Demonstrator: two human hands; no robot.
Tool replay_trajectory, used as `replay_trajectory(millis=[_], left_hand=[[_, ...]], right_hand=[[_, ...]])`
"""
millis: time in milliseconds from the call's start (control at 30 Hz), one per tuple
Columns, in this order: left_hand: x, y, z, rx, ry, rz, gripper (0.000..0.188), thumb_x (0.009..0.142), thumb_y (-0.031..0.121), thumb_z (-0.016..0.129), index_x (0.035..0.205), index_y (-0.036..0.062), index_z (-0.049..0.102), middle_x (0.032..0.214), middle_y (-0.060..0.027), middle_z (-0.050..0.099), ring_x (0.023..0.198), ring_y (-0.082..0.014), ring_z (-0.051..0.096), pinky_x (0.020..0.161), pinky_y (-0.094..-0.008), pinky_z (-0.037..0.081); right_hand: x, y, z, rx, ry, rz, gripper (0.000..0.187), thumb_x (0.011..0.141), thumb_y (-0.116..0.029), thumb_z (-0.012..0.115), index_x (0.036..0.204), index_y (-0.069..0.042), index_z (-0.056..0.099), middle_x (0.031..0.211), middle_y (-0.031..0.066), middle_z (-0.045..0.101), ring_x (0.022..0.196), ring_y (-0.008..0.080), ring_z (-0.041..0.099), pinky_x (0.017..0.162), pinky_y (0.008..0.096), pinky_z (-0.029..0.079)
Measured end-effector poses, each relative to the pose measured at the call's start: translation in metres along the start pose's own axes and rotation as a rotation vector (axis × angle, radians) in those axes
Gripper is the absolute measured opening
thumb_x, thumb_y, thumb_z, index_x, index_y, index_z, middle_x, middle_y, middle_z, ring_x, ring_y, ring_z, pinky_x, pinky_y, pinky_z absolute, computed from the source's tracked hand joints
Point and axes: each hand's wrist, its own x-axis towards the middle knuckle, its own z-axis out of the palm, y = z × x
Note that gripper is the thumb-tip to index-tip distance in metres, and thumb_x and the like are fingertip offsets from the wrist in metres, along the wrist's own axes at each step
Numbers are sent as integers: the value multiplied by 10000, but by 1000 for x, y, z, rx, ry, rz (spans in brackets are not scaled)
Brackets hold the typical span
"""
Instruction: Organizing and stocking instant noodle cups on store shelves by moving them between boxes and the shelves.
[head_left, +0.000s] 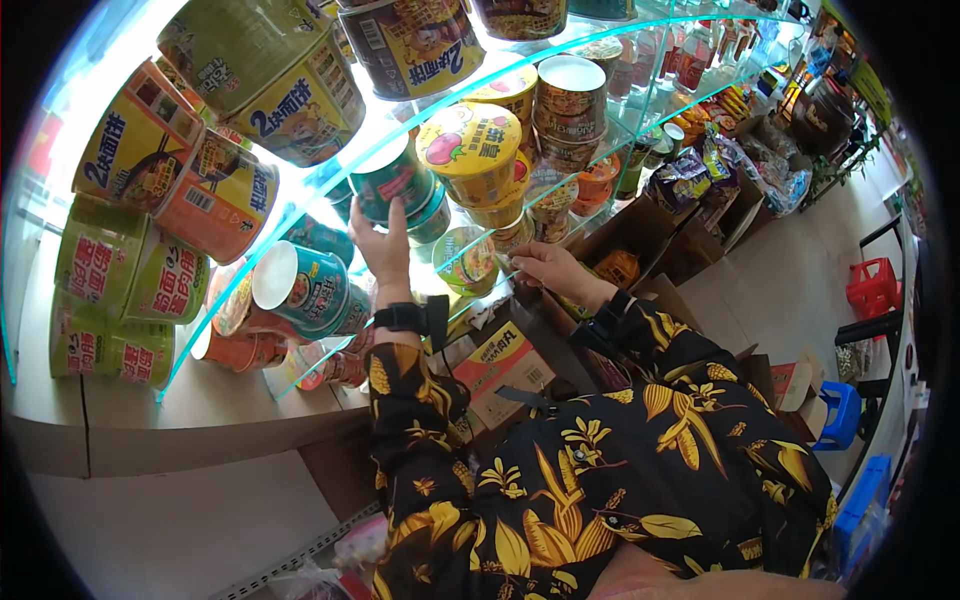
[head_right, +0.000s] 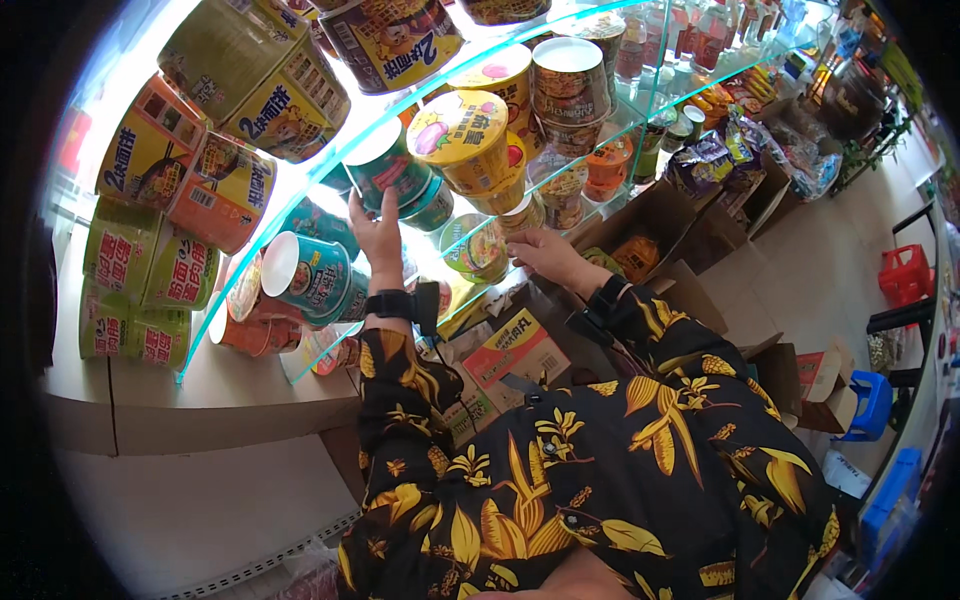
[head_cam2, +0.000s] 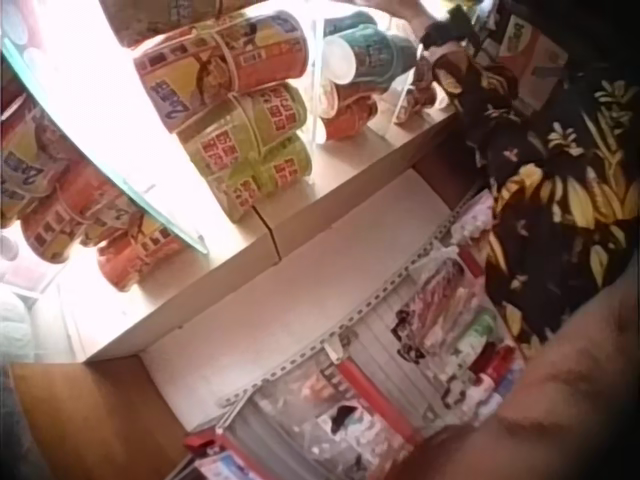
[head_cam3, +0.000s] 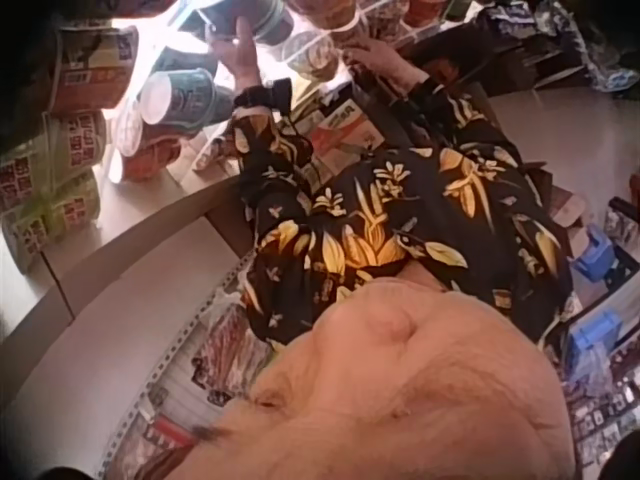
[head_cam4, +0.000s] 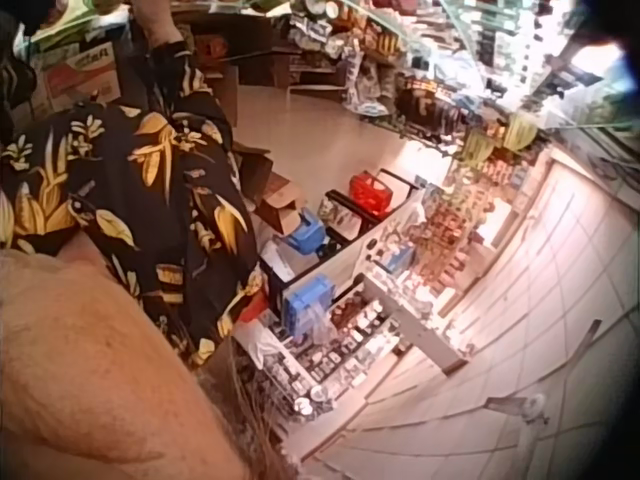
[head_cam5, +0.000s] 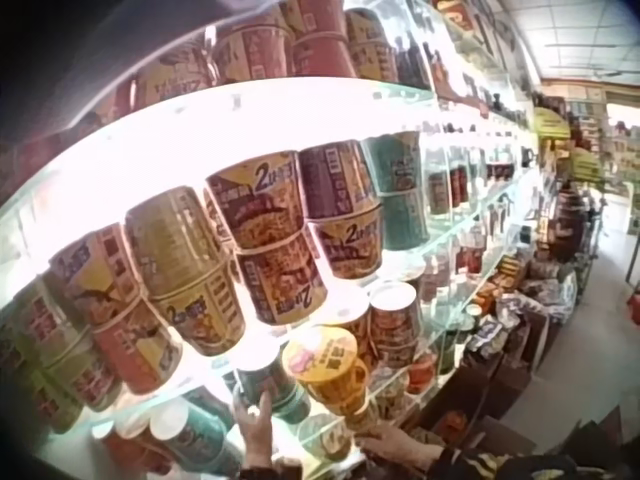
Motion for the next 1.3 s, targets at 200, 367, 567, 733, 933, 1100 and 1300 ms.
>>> replay_trajectory(millis=[200,367,567,733,933,1100,1300], left_hand=[[-21,-4,24,213,33,38,679,763,315,673,1275,-29,387,1216,-252,424,1127,-384,418,957,-441,342],[-25,-17,32,291,156,31,815,742,319,691,1316,-76,269,1234,-295,403,1171,-423,363,993,-486,292],[-26,-24,38,-67,21,-147,769,731,271,683,1273,-129,312,1221,-299,416,1181,-416,358,995,-459,306],[-38,-25,31,83,9,-52,759,747,276,679,1273,-128,310,1228,-299,414,1188,-419,354,1007,-455,295],[-86,-49,-19,52,-260,-120,618,794,270,656,1218,-108,412,1143,-263,495,1083,-350,481,895,-395,414],[-133,-82,-87,-445,-290,-354,435,821,190,630,1139,-82,513,887,-89,583,884,-180,572,797,-306,460],[-129,-117,-155,-266,-179,-343,396,853,183,606,1155,-57,515,1021,-113,615,936,-167,590,818,-290,455]], right_hand=[[1,-3,-6,-27,-27,78,341,918,-236,520,1187,-26,520,978,-6,600,799,67,581,683,205,447],[0,-1,-1,-2,-17,69,335,898,-226,545,1154,-9,542,930,3,601,783,68,566,662,207,448],[1,3,3,29,-4,86,320,883,-220,558,1114,1,575,869,5,599,748,69,551,654,203,448],[2,2,8,-68,-82,135,347,916,-242,513,1190,-29,510,993,20,602,850,86,587,744,225,462],[-2,7,19,-42,-84,151,345,912,-245,522,1171,-17,525,984,29,613,851,92,582,738,228,460],[-24,12,22,-4,-31,200,358,915,-251,513,1186,-17,516,1029,45,612,861,105,582,735,237,464],[-65,32,21,30,88,256,350,918,-264,509,1183,-34,520,1031,47,612,848,99,587,707,228,474]])
